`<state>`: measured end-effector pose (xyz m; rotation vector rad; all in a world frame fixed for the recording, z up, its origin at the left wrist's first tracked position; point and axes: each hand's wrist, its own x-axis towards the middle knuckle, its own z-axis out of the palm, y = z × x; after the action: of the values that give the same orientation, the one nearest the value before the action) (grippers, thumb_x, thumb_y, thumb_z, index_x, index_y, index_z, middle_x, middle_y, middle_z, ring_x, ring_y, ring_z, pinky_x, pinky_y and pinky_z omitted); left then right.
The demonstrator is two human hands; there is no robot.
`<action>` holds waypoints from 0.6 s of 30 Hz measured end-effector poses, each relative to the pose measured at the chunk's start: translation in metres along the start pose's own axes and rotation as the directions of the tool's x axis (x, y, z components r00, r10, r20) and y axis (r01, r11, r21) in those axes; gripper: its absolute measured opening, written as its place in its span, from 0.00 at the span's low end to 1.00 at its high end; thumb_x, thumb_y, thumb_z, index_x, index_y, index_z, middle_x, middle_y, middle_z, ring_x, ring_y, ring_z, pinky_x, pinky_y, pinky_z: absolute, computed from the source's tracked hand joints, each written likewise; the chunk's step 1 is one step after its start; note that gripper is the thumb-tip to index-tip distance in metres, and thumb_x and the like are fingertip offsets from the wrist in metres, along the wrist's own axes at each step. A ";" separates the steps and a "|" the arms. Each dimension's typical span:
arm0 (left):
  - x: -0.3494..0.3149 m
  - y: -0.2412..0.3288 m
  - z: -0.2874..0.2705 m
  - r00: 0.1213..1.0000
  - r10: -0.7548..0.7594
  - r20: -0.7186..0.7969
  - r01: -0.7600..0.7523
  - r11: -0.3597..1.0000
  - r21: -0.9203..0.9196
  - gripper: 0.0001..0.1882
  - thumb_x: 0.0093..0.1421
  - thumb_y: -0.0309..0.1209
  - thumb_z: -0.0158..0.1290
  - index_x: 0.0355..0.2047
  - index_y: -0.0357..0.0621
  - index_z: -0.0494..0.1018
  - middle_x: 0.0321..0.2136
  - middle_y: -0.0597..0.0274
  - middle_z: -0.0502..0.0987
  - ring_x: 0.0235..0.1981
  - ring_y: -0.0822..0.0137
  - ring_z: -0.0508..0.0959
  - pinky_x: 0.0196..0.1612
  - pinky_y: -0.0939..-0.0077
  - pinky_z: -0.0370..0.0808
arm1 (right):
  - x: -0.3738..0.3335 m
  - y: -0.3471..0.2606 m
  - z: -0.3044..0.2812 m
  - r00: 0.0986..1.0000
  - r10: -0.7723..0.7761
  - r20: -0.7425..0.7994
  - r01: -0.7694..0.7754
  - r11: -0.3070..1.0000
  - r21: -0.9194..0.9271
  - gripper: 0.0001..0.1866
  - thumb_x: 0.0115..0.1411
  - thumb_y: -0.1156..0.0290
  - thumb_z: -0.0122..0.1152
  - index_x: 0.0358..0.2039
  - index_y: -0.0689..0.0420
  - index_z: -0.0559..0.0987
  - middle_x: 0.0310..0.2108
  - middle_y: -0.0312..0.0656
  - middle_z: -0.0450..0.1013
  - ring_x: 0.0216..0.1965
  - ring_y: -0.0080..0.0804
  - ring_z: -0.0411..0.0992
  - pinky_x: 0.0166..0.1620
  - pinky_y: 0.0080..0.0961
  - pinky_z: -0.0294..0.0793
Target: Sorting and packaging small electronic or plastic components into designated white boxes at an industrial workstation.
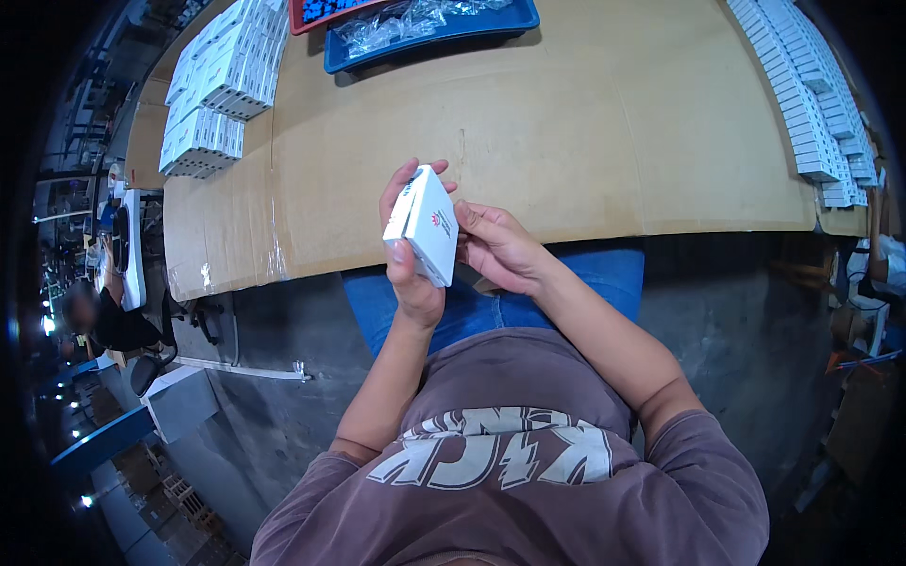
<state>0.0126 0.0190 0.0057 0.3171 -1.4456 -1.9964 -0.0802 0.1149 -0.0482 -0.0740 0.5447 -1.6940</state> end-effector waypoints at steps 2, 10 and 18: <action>-0.002 -0.001 0.001 1.000 -0.002 0.013 0.002 1.000 0.001 0.51 0.60 0.66 0.49 0.70 0.38 0.55 0.65 0.44 0.63 0.60 0.58 0.68 0.66 0.58 0.64 | -0.001 0.000 -0.004 0.999 0.000 0.033 0.000 1.000 0.007 0.23 0.74 0.54 0.56 0.56 0.61 0.76 0.52 0.42 0.76 0.54 0.29 0.75 0.60 0.34 0.73; 0.001 -0.012 -0.006 0.991 0.128 0.047 -0.136 0.955 0.263 0.52 0.61 0.63 0.51 0.72 0.35 0.52 0.68 0.41 0.59 0.66 0.50 0.64 0.70 0.54 0.59 | 0.001 -0.008 0.012 0.980 -0.079 -0.182 0.038 0.975 -0.217 0.23 0.74 0.55 0.57 0.56 0.63 0.75 0.49 0.44 0.78 0.49 0.28 0.78 0.53 0.29 0.80; -0.004 -0.028 -0.018 0.986 0.161 0.050 -0.164 0.852 0.496 0.56 0.63 0.65 0.50 0.73 0.29 0.48 0.64 0.38 0.61 0.65 0.47 0.65 0.69 0.55 0.59 | -0.012 -0.016 0.057 0.948 -0.170 -0.268 0.061 0.927 -0.371 0.25 0.71 0.61 0.62 0.61 0.64 0.71 0.50 0.46 0.77 0.51 0.27 0.77 0.54 0.26 0.77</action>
<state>0.0157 0.0131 -0.0270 0.3919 -1.9183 -1.4642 -0.0723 0.1104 0.0119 -0.1184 1.0944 -1.7137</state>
